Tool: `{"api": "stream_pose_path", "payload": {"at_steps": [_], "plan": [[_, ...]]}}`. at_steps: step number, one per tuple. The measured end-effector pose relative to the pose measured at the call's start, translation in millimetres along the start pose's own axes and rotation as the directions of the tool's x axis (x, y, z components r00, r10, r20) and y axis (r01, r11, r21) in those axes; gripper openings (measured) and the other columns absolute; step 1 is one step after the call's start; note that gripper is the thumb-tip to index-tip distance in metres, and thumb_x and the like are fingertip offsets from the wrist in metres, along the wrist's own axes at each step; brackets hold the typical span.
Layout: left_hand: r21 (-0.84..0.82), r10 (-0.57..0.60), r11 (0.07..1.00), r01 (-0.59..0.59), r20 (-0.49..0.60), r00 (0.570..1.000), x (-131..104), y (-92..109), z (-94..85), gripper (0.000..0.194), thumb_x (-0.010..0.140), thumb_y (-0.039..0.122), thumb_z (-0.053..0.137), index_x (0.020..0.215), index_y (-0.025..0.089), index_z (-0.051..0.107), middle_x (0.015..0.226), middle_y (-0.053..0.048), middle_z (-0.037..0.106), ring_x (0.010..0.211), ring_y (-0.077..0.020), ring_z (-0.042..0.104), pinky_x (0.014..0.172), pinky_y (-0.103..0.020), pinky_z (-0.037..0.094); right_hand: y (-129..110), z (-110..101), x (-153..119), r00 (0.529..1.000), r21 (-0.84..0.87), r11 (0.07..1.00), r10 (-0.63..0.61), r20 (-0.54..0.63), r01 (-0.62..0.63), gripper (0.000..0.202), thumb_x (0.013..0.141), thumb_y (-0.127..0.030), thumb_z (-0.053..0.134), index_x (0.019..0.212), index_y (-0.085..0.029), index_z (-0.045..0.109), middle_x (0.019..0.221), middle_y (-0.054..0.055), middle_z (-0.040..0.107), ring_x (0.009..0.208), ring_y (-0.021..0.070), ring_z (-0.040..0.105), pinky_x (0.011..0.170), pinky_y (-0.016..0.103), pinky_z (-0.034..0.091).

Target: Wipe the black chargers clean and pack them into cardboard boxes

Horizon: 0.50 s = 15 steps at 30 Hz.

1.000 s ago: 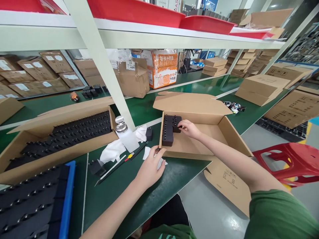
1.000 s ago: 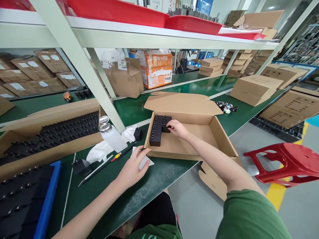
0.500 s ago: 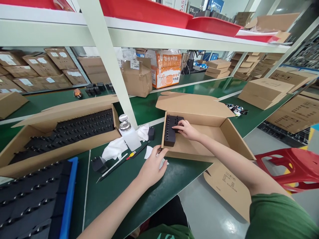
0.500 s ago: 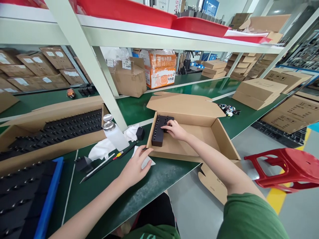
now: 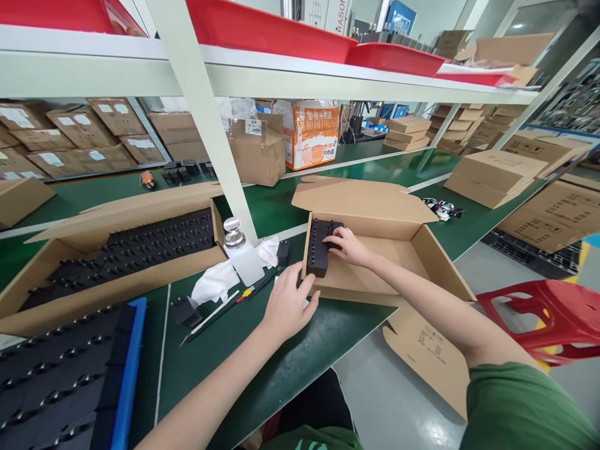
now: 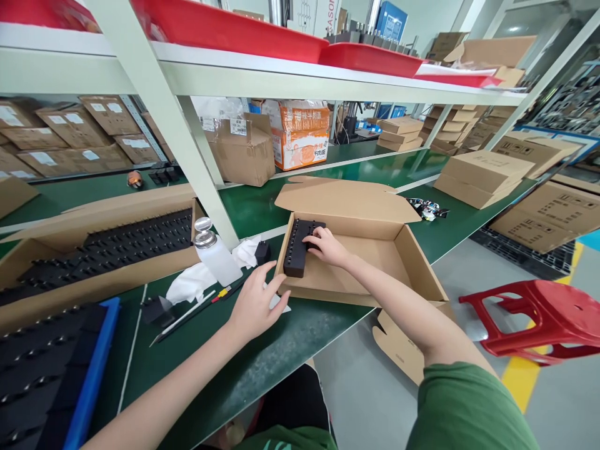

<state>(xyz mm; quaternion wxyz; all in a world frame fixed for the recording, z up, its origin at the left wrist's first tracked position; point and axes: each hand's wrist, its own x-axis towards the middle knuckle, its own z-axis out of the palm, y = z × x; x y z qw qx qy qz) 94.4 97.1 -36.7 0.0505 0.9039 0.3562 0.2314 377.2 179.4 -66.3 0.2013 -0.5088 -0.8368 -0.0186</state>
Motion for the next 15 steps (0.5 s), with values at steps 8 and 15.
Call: {"api": "stream_pose_path", "payload": {"at_steps": [8, 15], "plan": [[0.152, 0.070, 0.981, -0.118, 0.289, 0.955, 97, -11, 12.4, 0.064, 0.084, 0.047, 0.062, 0.138, 0.014, 0.055, 0.146, -0.015, 0.054, 0.146, -0.0375, 0.034, 0.123, -0.059, 0.011, -2, -5, -3, 1.000, 0.006, 1.000, -0.027, -0.009, 0.027, 0.034, 0.096, -0.036, 0.059, 0.125, -0.019, 0.058, 0.128, 0.009, 0.058, 0.112, 0.0225, 0.059, 0.096, 0.046, 0.053], [0.237, -0.010, 0.967, -0.093, 0.400, 0.917, 103, -15, 19.6, 0.071, 0.086, 0.047, 0.062, 0.147, 0.014, 0.045, 0.152, -0.016, 0.046, 0.151, -0.0356, 0.022, 0.123, -0.060, 0.000, -1, -23, -7, 0.993, 0.053, 0.992, -0.118, 0.028, 0.117, 0.023, 0.096, -0.033, 0.060, 0.111, -0.017, 0.064, 0.129, 0.009, 0.060, 0.119, 0.0228, 0.057, 0.102, 0.047, 0.049]]}}
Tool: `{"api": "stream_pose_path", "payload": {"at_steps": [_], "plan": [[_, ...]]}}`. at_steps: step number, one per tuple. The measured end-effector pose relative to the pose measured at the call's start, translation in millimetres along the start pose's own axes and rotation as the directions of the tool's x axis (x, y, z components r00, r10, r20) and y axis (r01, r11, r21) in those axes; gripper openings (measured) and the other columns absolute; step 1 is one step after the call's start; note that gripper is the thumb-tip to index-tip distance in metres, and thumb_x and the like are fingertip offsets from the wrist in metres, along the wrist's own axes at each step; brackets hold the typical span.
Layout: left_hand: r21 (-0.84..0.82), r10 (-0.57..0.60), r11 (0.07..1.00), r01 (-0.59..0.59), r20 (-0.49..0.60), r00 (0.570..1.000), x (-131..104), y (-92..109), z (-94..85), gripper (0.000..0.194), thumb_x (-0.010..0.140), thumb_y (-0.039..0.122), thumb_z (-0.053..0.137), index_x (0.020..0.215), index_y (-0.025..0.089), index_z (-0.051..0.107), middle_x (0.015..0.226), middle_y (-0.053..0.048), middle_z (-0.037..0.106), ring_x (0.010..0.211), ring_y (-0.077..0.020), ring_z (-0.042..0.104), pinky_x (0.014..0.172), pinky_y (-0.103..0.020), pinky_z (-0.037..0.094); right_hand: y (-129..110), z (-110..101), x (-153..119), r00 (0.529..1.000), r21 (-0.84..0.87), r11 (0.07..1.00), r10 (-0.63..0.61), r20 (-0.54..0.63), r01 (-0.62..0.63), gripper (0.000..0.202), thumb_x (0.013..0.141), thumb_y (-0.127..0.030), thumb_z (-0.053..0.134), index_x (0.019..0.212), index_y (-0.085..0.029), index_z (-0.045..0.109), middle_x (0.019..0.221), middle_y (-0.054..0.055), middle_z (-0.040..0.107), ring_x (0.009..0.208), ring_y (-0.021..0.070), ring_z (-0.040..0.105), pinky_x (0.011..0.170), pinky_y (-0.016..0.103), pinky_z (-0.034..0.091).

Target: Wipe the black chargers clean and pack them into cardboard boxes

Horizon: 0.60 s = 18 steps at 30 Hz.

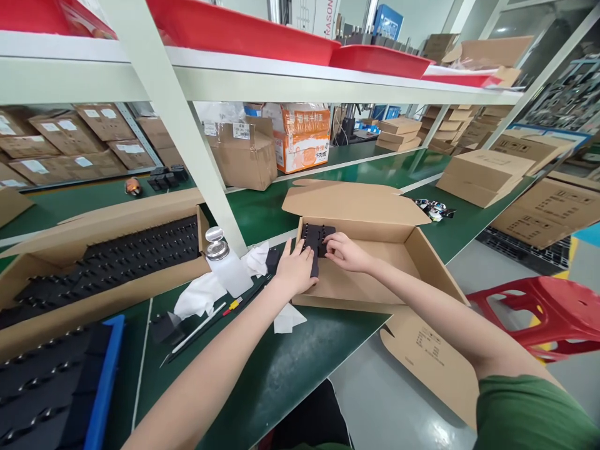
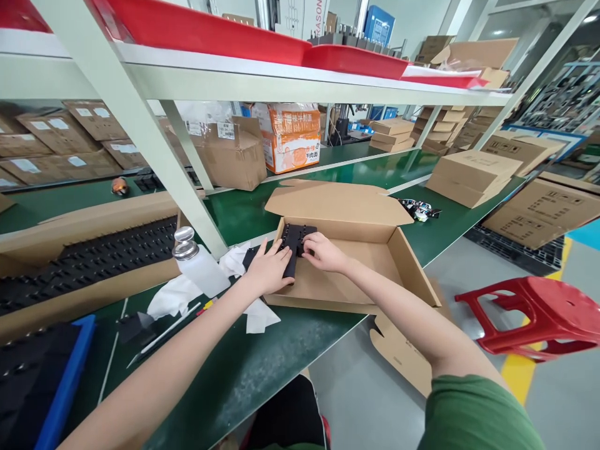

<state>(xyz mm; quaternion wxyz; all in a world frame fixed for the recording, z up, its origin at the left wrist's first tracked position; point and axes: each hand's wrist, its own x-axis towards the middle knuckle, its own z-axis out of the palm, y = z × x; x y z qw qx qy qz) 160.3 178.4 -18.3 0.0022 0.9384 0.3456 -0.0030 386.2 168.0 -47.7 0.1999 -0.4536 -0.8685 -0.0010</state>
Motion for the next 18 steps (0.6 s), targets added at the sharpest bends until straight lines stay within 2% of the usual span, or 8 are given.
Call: {"api": "stream_pose_path", "payload": {"at_steps": [4, 7, 11, 13, 18], "plan": [[0.003, -0.008, 1.000, 0.008, 0.020, 1.000, -3, 2, -3.7, 0.071, 0.087, 0.046, 0.061, 0.147, 0.011, 0.045, 0.154, -0.017, 0.043, 0.152, -0.0346, 0.021, 0.124, -0.058, 0.001, -9, -2, -1, 0.992, 0.015, 0.995, -0.097, 0.082, 0.096, 0.011, 0.092, -0.018, 0.057, 0.100, -0.017, 0.065, 0.140, 0.010, 0.056, 0.137, 0.0276, 0.045, 0.111, 0.053, 0.041], [-0.001, -0.016, 1.000, 0.016, 0.025, 1.000, -3, 2, -3.6, 0.072, 0.088, 0.047, 0.061, 0.147, 0.009, 0.044, 0.155, -0.017, 0.042, 0.152, -0.0346, 0.021, 0.124, -0.058, 0.002, -11, -3, -1, 0.989, 0.009, 0.995, -0.103, 0.106, 0.103, 0.020, 0.087, -0.007, 0.053, 0.099, -0.017, 0.066, 0.139, 0.011, 0.059, 0.137, 0.0293, 0.045, 0.111, 0.055, 0.040], [-0.008, -0.018, 1.000, 0.018, 0.022, 1.000, -3, 2, -1.9, 0.072, 0.087, 0.047, 0.061, 0.147, 0.010, 0.045, 0.155, -0.016, 0.042, 0.152, -0.0341, 0.022, 0.124, -0.058, 0.002, -11, -3, 6, 0.996, -0.019, 0.999, -0.046, 0.071, 0.047, 0.017, 0.087, -0.010, 0.060, 0.102, -0.015, 0.067, 0.121, 0.010, 0.066, 0.137, 0.0286, 0.045, 0.112, 0.057, 0.037], [-0.011, -0.017, 1.000, 0.017, 0.020, 1.000, -3, 2, -1.8, 0.072, 0.087, 0.047, 0.060, 0.147, 0.011, 0.045, 0.155, -0.016, 0.042, 0.152, -0.0336, 0.022, 0.125, -0.058, 0.003, -13, -1, 9, 0.998, -0.028, 0.999, -0.016, 0.052, 0.018, 0.015, 0.089, -0.013, 0.061, 0.102, -0.016, 0.066, 0.121, 0.009, 0.066, 0.136, 0.0275, 0.045, 0.112, 0.056, 0.037], [-0.015, -0.025, 1.000, 0.025, 0.028, 0.999, -4, 2, -2.6, 0.072, 0.087, 0.047, 0.060, 0.147, 0.010, 0.045, 0.156, -0.016, 0.041, 0.152, -0.0335, 0.021, 0.124, -0.058, 0.002, -18, 2, 8, 0.996, -0.020, 1.000, -0.011, 0.092, 0.013, 0.033, 0.087, -0.005, 0.057, 0.118, -0.015, 0.063, 0.120, 0.009, 0.066, 0.135, 0.0277, 0.047, 0.112, 0.056, 0.037]]}}
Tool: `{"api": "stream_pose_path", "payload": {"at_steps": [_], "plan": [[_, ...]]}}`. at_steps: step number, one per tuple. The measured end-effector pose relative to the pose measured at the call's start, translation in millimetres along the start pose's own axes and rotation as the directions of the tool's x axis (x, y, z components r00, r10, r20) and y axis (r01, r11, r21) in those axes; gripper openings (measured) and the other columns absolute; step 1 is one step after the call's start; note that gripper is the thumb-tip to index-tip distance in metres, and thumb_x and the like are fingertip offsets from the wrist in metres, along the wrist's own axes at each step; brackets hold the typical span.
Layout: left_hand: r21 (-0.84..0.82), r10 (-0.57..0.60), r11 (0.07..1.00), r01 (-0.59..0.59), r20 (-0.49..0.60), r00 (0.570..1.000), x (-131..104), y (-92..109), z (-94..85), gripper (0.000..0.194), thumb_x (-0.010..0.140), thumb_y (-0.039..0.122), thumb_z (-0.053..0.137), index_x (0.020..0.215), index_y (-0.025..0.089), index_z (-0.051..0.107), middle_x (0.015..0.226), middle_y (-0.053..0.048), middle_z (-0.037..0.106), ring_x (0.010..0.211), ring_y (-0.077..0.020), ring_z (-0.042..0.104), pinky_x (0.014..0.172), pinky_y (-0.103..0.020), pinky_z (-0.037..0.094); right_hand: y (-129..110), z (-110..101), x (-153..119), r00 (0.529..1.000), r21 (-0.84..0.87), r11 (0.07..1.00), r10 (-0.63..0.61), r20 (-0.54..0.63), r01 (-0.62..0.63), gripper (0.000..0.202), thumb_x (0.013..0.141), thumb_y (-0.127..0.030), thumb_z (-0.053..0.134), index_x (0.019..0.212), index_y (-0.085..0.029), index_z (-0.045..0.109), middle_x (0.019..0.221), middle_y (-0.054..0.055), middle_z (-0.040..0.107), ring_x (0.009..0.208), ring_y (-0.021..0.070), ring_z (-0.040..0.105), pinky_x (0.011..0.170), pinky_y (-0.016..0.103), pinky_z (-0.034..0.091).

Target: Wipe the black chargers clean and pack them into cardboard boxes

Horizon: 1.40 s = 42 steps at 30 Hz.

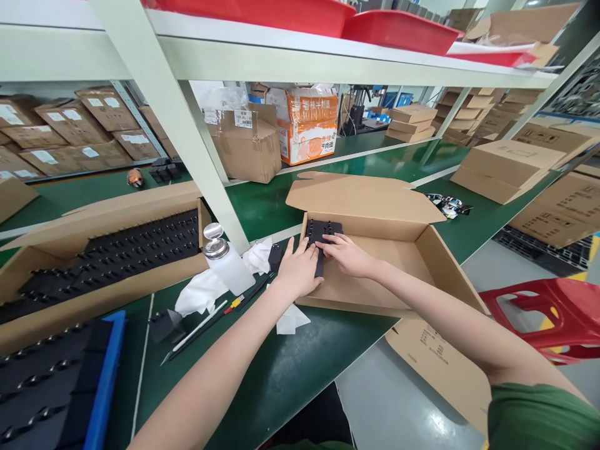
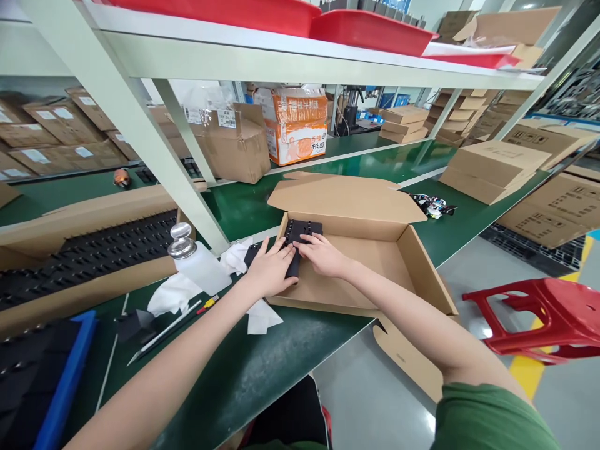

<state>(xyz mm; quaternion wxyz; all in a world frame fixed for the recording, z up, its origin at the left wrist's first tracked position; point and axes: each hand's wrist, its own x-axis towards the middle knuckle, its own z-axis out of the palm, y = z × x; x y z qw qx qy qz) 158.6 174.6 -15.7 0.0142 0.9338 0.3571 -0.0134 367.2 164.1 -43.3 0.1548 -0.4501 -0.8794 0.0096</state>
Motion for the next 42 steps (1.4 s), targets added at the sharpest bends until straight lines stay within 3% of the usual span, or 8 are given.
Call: {"api": "stream_pose_path", "payload": {"at_steps": [5, 9, 15, 20, 25, 31, 37, 42], "plan": [[-0.002, -0.003, 1.000, 0.003, 0.003, 1.000, 0, 0, -0.1, 0.071, 0.088, 0.047, 0.058, 0.148, 0.011, 0.043, 0.155, -0.016, 0.041, 0.152, -0.0330, 0.021, 0.125, -0.058, 0.004, 3, -11, 1, 0.999, 0.003, 0.999, 0.037, -0.014, -0.037, 0.008, 0.093, -0.021, 0.061, 0.095, -0.016, 0.067, 0.114, 0.007, 0.067, 0.127, 0.0250, 0.052, 0.112, 0.054, 0.037], [-0.003, 0.001, 1.000, -0.001, -0.002, 1.000, 0, 0, 0.3, 0.071, 0.088, 0.047, 0.058, 0.148, 0.012, 0.044, 0.155, -0.015, 0.041, 0.152, -0.0331, 0.021, 0.124, -0.058, 0.006, 5, -11, 7, 0.996, 0.039, 0.996, 0.079, -0.039, -0.078, 0.017, 0.095, -0.030, 0.061, 0.101, -0.016, 0.065, 0.115, 0.007, 0.065, 0.121, 0.0237, 0.055, 0.106, 0.050, 0.043], [-0.013, -0.002, 1.000, 0.002, 0.010, 1.000, 0, 1, 0.6, 0.071, 0.089, 0.047, 0.057, 0.148, 0.011, 0.043, 0.156, -0.015, 0.040, 0.152, -0.0330, 0.020, 0.125, -0.057, 0.005, 5, -13, 4, 0.999, 0.096, 0.994, 0.048, 0.021, -0.050, 0.017, 0.095, -0.033, 0.060, 0.097, -0.016, 0.066, 0.114, 0.007, 0.066, 0.121, 0.0227, 0.056, 0.106, 0.049, 0.044], [-0.028, -0.002, 1.000, 0.002, 0.015, 1.000, 0, 1, -0.1, 0.072, 0.089, 0.046, 0.058, 0.148, 0.008, 0.043, 0.156, -0.017, 0.039, 0.152, -0.0337, 0.019, 0.125, -0.057, 0.004, 11, -15, 20, 0.981, 0.113, 0.974, 0.195, 0.013, -0.195, 0.025, 0.097, -0.036, 0.058, 0.111, -0.016, 0.063, 0.113, 0.007, 0.065, 0.105, 0.0193, 0.063, 0.094, 0.042, 0.053], [-0.032, -0.001, 0.999, 0.002, 0.020, 1.000, 0, 1, -1.2, 0.071, 0.089, 0.045, 0.058, 0.147, 0.009, 0.043, 0.156, -0.017, 0.039, 0.152, -0.0343, 0.020, 0.125, -0.058, 0.005, 28, -14, 54, 0.915, 0.093, 0.928, 0.335, 0.223, -0.362, 0.028, 0.096, -0.038, 0.060, 0.112, -0.014, 0.062, 0.106, 0.006, 0.066, 0.090, 0.0156, 0.065, 0.080, 0.035, 0.058], [-0.028, 0.001, 1.000, 0.000, 0.020, 1.000, -1, 1, -3.3, 0.073, 0.089, 0.046, 0.058, 0.147, 0.006, 0.042, 0.156, -0.017, 0.040, 0.152, -0.0331, 0.020, 0.125, -0.056, 0.006, 33, -29, 85, 0.813, 0.033, 0.916, 0.337, 0.476, -0.399, 0.027, 0.095, -0.038, 0.061, 0.109, -0.015, 0.064, 0.108, 0.005, 0.066, 0.092, 0.0166, 0.065, 0.080, 0.034, 0.058], [-0.028, 0.008, 1.000, -0.007, 0.015, 1.000, -1, 0, -2.4, 0.073, 0.089, 0.046, 0.058, 0.147, 0.005, 0.042, 0.155, -0.017, 0.041, 0.152, -0.0326, 0.021, 0.126, -0.056, 0.006, 25, -40, 95, 0.723, -0.024, 0.916, 0.333, 0.605, -0.401, 0.028, 0.094, -0.038, 0.062, 0.109, -0.014, 0.065, 0.110, 0.006, 0.066, 0.095, 0.0178, 0.065, 0.082, 0.036, 0.057], [-0.024, 0.003, 1.000, -0.003, 0.019, 1.000, -1, 0, -1.8, 0.073, 0.089, 0.046, 0.058, 0.147, 0.005, 0.042, 0.155, -0.017, 0.041, 0.152, -0.0325, 0.021, 0.126, -0.056, 0.006, 21, -48, 100, 0.678, -0.047, 0.915, 0.331, 0.656, -0.401, 0.029, 0.094, -0.038, 0.062, 0.111, -0.015, 0.064, 0.113, 0.006, 0.065, 0.098, 0.0187, 0.065, 0.085, 0.037, 0.057]]}}
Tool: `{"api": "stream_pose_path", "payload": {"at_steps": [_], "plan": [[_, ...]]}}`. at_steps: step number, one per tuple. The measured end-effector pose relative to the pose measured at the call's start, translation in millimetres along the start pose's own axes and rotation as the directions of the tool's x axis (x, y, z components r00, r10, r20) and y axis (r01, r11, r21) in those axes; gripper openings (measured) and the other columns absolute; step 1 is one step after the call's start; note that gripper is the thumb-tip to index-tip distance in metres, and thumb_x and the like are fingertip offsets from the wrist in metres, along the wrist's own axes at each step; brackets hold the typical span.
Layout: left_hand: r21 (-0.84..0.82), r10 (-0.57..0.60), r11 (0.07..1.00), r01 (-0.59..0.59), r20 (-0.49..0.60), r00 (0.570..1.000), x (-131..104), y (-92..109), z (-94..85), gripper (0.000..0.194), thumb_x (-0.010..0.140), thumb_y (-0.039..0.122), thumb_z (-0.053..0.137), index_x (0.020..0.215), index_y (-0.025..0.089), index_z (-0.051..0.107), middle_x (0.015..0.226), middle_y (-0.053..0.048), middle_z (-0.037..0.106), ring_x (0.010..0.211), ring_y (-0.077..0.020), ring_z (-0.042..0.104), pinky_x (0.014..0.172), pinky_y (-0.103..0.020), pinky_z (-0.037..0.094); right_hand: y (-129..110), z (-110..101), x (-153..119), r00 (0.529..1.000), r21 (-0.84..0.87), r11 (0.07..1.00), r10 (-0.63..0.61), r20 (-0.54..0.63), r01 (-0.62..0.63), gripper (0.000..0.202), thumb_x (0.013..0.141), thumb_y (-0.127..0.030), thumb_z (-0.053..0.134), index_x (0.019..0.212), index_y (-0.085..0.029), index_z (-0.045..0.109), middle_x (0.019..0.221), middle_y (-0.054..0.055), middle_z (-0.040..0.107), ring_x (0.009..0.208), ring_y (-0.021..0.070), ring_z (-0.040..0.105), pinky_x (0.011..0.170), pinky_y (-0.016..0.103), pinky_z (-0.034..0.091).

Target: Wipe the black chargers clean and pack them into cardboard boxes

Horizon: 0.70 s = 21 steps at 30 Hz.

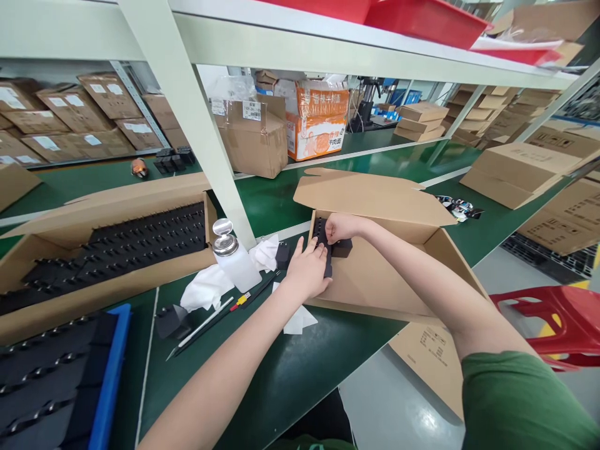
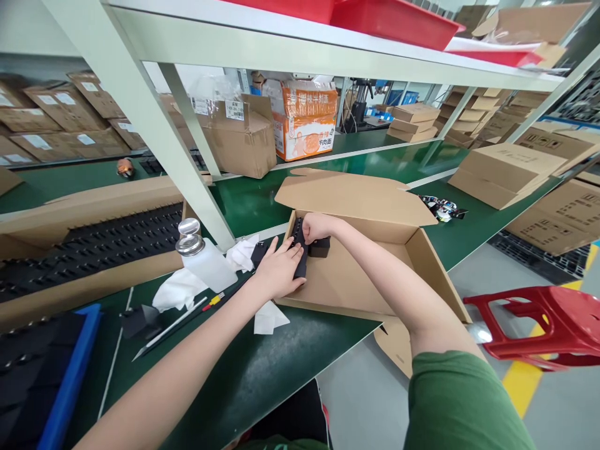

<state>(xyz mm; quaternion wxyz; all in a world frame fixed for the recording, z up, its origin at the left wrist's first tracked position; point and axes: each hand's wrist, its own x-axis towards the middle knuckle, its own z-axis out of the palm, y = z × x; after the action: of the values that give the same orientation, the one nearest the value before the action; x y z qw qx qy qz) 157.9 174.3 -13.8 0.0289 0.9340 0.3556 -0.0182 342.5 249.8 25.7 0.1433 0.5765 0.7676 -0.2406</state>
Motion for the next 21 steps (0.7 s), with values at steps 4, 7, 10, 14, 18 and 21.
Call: {"api": "stream_pose_path", "payload": {"at_steps": [4, 7, 10, 14, 18, 21], "plan": [[0.001, 0.000, 1.000, 0.000, 0.003, 1.000, -0.3, 0.7, -1.0, 0.072, 0.089, 0.046, 0.058, 0.147, 0.006, 0.042, 0.156, -0.016, 0.040, 0.152, -0.0324, 0.021, 0.126, -0.056, 0.006, -1.8, -2.4, -1.8, 1.000, -0.001, 1.000, 0.014, 0.021, -0.014, 0.029, 0.094, -0.038, 0.062, 0.111, -0.015, 0.064, 0.113, 0.006, 0.065, 0.098, 0.0187, 0.065, 0.084, 0.037, 0.057], [0.001, 0.000, 1.000, 0.000, 0.004, 1.000, -0.7, 0.9, -1.3, 0.072, 0.089, 0.046, 0.058, 0.147, 0.006, 0.042, 0.155, -0.017, 0.041, 0.152, -0.0324, 0.021, 0.126, -0.056, 0.006, -1.6, -2.8, -2.5, 0.999, 0.011, 1.000, 0.010, 0.040, -0.010, 0.030, 0.094, -0.039, 0.062, 0.112, -0.014, 0.064, 0.112, 0.006, 0.065, 0.097, 0.0186, 0.065, 0.083, 0.036, 0.057], [0.002, 0.000, 1.000, 0.000, 0.004, 1.000, -0.8, 0.8, -1.0, 0.072, 0.089, 0.046, 0.058, 0.147, 0.006, 0.042, 0.156, -0.017, 0.040, 0.152, -0.0323, 0.020, 0.126, -0.056, 0.006, -1.1, -3.1, -2.8, 0.999, 0.029, 1.000, 0.005, 0.048, -0.007, 0.030, 0.094, -0.039, 0.062, 0.112, -0.014, 0.064, 0.112, 0.006, 0.065, 0.097, 0.0185, 0.065, 0.082, 0.036, 0.057], [0.000, -0.003, 1.000, 0.003, 0.003, 1.000, -0.5, 0.7, -0.9, 0.073, 0.089, 0.046, 0.058, 0.147, 0.005, 0.042, 0.156, -0.017, 0.040, 0.152, -0.0326, 0.021, 0.126, -0.055, 0.006, 0.0, -3.2, -3.1, 0.999, 0.058, 0.998, 0.009, 0.039, -0.011, 0.030, 0.094, -0.039, 0.062, 0.110, -0.014, 0.064, 0.110, 0.006, 0.066, 0.094, 0.0178, 0.065, 0.081, 0.035, 0.057], [-0.005, -0.006, 1.000, 0.006, -0.004, 1.000, -0.3, 0.7, -1.1, 0.073, 0.088, 0.045, 0.059, 0.147, 0.004, 0.042, 0.156, -0.017, 0.040, 0.152, -0.0325, 0.022, 0.126, -0.055, 0.006, 1.1, -2.7, -3.5, 1.000, 0.086, 0.996, 0.009, 0.025, -0.011, 0.030, 0.094, -0.040, 0.062, 0.109, -0.014, 0.065, 0.110, 0.006, 0.067, 0.095, 0.0180, 0.065, 0.082, 0.036, 0.057], [-0.007, -0.004, 1.000, 0.004, -0.008, 1.000, -0.5, 0.9, -1.2, 0.073, 0.088, 0.045, 0.059, 0.147, 0.005, 0.043, 0.156, -0.017, 0.040, 0.152, -0.0322, 0.022, 0.126, -0.055, 0.006, 1.1, -2.7, -3.8, 0.999, 0.090, 0.996, 0.014, 0.032, -0.017, 0.030, 0.094, -0.039, 0.062, 0.110, -0.014, 0.064, 0.112, 0.006, 0.066, 0.096, 0.0185, 0.065, 0.083, 0.036, 0.057]]}}
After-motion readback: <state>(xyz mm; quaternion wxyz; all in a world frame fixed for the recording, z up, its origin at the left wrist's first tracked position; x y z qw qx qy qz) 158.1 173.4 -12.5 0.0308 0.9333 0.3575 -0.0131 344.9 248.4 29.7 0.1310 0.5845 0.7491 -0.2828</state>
